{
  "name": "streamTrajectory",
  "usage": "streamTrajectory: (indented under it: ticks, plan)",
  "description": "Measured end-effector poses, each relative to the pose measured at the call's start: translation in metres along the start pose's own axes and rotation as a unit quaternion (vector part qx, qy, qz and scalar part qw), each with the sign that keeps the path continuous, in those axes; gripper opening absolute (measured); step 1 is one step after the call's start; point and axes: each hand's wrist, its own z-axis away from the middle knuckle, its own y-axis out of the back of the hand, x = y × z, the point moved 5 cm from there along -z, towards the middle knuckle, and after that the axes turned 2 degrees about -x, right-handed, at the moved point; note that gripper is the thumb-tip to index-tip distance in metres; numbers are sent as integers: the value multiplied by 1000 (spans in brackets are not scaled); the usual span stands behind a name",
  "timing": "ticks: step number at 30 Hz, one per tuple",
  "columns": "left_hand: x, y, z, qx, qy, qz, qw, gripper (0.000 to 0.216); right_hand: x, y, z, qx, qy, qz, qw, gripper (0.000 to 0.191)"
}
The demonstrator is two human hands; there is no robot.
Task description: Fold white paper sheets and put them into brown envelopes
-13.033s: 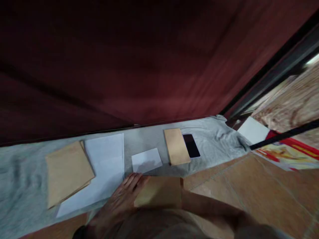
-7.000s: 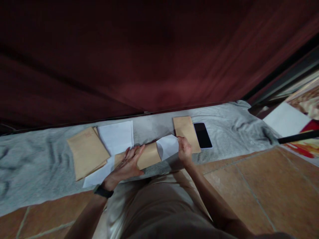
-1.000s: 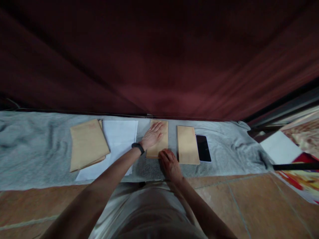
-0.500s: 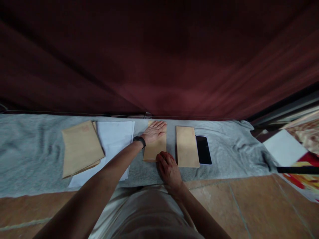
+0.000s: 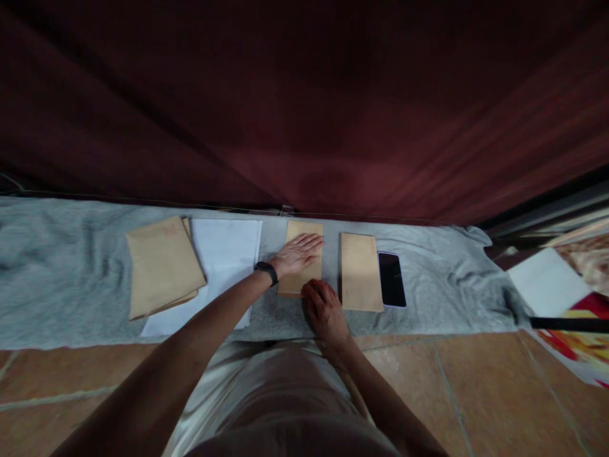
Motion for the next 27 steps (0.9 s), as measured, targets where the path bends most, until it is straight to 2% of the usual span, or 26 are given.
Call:
streamTrajectory:
  ticks: [5, 11, 19, 23, 27]
  plan:
    - [21, -5, 23, 6, -11, 5, 1000, 57, 5, -2, 4, 15, 17, -10, 1000, 39]
    - [42, -11, 50, 12, -24, -1, 1000, 54, 16, -9, 8, 11, 25, -13, 1000, 52]
    - [66, -8, 92, 11, -6, 33, 999, 53, 16, -8, 9, 29, 34, -9, 999, 44]
    - [74, -5, 112, 33, 10, 52, 998, 55, 17, -10, 10, 38, 30, 0, 999, 44]
    - [71, -2, 124, 86, 57, 78, 992, 41, 20, -11, 11, 48, 11, 7, 999, 36]
